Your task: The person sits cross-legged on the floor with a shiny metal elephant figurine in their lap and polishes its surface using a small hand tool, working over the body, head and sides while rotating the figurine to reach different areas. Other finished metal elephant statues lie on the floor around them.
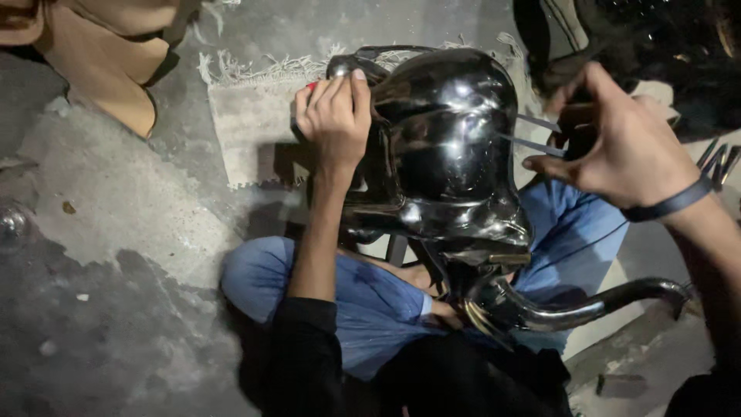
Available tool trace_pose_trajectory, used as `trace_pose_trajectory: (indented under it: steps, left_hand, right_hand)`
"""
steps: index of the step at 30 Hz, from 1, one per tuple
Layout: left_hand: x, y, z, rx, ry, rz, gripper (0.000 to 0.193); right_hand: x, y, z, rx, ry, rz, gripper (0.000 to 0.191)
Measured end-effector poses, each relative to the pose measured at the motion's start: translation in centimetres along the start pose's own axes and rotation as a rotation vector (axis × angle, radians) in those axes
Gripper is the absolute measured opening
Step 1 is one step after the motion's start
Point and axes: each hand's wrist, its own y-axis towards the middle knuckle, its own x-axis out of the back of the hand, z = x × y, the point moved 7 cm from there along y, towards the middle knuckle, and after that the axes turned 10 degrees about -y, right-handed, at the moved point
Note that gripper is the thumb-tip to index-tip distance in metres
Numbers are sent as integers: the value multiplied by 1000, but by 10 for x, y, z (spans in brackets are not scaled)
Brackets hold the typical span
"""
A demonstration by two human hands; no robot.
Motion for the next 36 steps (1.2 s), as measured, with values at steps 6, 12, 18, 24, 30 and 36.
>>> trace_pose_trajectory:
  steps: [6, 12, 18, 24, 30, 36]
  left_hand:
    - [2, 6, 1, 32, -56, -21, 31]
    - [5, 7, 4, 54, -70, -8, 32]
    - [8, 8, 5, 41, -71, 4, 32]
    - [10, 4, 5, 25, -72, -14, 31]
    - [7, 2, 10, 45, -84, 4, 31]
    - [4, -1, 14, 54, -71, -7, 33]
  right_hand:
    - [1, 18, 4, -127, -76, 200, 29]
    - [6, 39, 20, -69, -164, 205, 43]
    - [9, 52, 37, 84, -222, 158, 41]
    - [-3, 58, 33, 64, -362, 256, 51]
    - [-5, 60, 36, 110, -327, 234, 51]
    - [-2, 63, 44, 166, -392, 173, 59]
